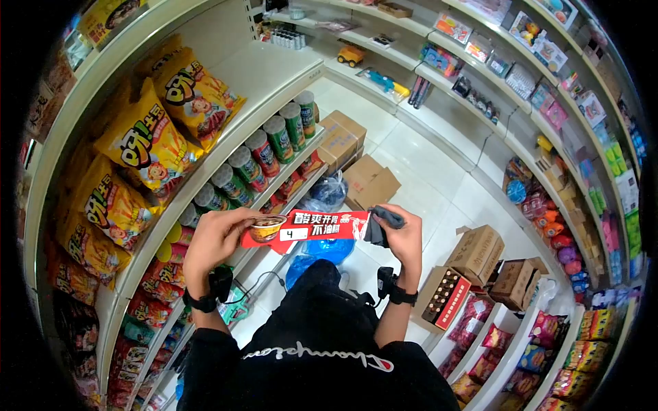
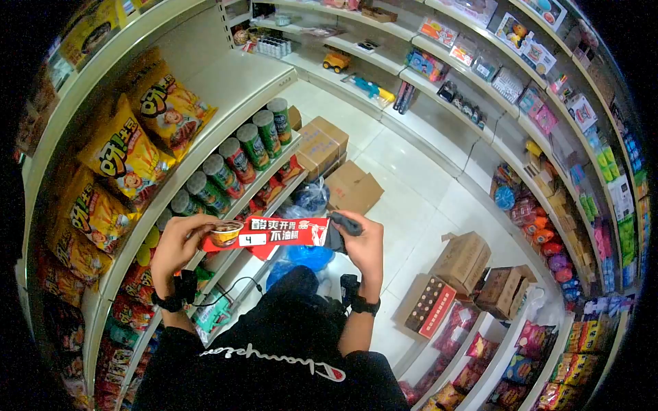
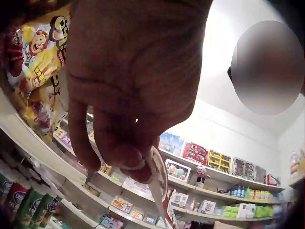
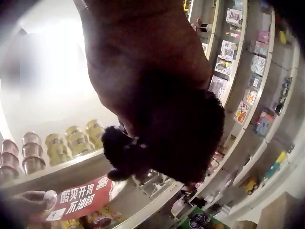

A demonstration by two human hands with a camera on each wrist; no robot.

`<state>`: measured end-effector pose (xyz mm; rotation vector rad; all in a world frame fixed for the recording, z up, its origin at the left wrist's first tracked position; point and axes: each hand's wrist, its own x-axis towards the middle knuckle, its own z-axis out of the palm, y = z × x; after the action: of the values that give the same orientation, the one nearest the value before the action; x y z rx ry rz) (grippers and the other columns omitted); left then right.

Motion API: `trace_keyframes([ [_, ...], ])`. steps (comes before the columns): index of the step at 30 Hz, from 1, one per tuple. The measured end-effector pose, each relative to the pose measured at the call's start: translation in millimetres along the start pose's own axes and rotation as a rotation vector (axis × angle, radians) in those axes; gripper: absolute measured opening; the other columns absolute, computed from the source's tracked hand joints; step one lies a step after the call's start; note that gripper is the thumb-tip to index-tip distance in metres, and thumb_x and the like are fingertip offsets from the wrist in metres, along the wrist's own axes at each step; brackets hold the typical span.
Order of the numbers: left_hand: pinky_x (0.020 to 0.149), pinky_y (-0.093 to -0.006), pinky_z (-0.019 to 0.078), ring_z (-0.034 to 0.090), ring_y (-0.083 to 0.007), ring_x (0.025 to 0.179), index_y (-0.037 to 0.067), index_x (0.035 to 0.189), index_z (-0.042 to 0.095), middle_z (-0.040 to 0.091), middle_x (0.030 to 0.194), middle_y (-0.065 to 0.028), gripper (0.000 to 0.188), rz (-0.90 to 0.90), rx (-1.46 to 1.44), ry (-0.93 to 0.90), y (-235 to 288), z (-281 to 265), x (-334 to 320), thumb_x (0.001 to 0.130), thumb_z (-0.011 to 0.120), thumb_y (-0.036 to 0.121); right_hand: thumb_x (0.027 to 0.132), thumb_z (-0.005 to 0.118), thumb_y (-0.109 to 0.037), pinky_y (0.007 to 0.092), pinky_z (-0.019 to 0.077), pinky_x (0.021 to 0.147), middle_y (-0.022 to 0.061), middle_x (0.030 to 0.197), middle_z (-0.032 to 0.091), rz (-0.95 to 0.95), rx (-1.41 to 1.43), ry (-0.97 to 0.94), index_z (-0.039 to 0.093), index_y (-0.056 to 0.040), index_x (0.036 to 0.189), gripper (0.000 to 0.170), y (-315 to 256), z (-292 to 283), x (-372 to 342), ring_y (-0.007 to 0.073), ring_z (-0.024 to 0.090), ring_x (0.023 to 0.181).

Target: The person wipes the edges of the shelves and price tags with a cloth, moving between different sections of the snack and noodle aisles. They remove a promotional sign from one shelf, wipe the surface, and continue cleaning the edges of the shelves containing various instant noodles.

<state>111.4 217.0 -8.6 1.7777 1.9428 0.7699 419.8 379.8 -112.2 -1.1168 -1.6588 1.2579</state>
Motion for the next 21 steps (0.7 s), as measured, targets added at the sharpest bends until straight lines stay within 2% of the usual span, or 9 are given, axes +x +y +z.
trace_keyframes([
  [4, 0.071, -0.0355, 0.0541, 0.072, -0.0326, 0.081, 0.004, 0.112, 0.071, 0.073, 0.094, -0.0164, 0.024, 0.003, -0.090, -0.006, -8.9, 5.7, 3.7, 0.091, 0.059, 0.003, 0.090, 0.071, -0.001, 0.0270, 0.0537, 0.081, 0.0082, 0.095, 0.076, 0.019, 0.038, -0.009, 0.071, 0.0049, 0.106, 0.017, 4.1, -5.0, 3.3, 0.0120, 0.068, 0.087],
  [7, 0.071, -0.0342, 0.0537, 0.073, -0.0265, 0.079, 0.001, 0.114, 0.070, 0.073, 0.092, -0.0164, 0.023, 0.074, -0.192, 0.045, -16.4, 15.9, 8.8, 0.096, 0.057, 0.008, 0.091, 0.070, -0.002, 0.0273, 0.0535, 0.081, 0.0082, 0.095, 0.075, -0.005, 0.045, 0.057, 0.071, 0.0051, 0.106, 0.017, 5.0, -6.3, 4.9, 0.0123, 0.068, 0.087],
  [10, 0.074, -0.0327, 0.0532, 0.070, -0.0198, 0.077, 0.000, 0.116, 0.069, 0.073, 0.091, -0.0148, 0.025, -0.077, -0.252, -0.017, -16.4, 15.5, 12.1, 0.099, 0.057, 0.014, 0.092, 0.070, -0.003, 0.0272, 0.0535, 0.082, 0.0087, 0.095, 0.074, -0.025, 0.052, 0.127, 0.070, 0.0054, 0.107, 0.017, -0.5, -7.8, 6.0, 0.0129, 0.068, 0.088],
  [13, 0.077, -0.0311, 0.0521, 0.067, -0.0160, 0.080, -0.001, 0.117, 0.068, 0.073, 0.092, -0.0126, 0.027, -0.104, -0.312, 0.022, -17.4, 21.8, 12.8, 0.100, 0.059, 0.018, 0.093, 0.070, -0.004, 0.0268, 0.0535, 0.082, 0.0090, 0.096, 0.074, -0.050, 0.108, 0.081, 0.070, 0.0042, 0.107, 0.016, -0.2, -14.7, 6.3, 0.0128, 0.068, 0.088],
  [16, 0.081, -0.0308, 0.0513, 0.066, -0.0159, 0.085, 0.000, 0.118, 0.068, 0.073, 0.095, -0.0098, 0.028, -0.131, -0.276, -0.076, -10.9, 22.0, 16.3, 0.100, 0.058, 0.020, 0.093, 0.069, -0.003, 0.0266, 0.0536, 0.082, 0.0090, 0.096, 0.074, -0.056, 0.108, 0.036, 0.070, 0.0030, 0.107, 0.015, 1.0, -20.4, 7.4, 0.0128, 0.068, 0.088],
  [21, 0.082, -0.0318, 0.0519, 0.068, -0.0178, 0.088, 0.001, 0.117, 0.069, 0.073, 0.101, -0.0114, 0.026, -0.114, -0.363, -0.163, -10.3, 38.4, 28.7, 0.099, 0.059, 0.017, 0.093, 0.068, -0.002, 0.0265, 0.0532, 0.081, 0.0084, 0.094, 0.073, -0.090, 0.089, 0.014, 0.070, 0.0030, 0.106, 0.014, 7.1, -19.7, 8.4, 0.0125, 0.067, 0.088],
])
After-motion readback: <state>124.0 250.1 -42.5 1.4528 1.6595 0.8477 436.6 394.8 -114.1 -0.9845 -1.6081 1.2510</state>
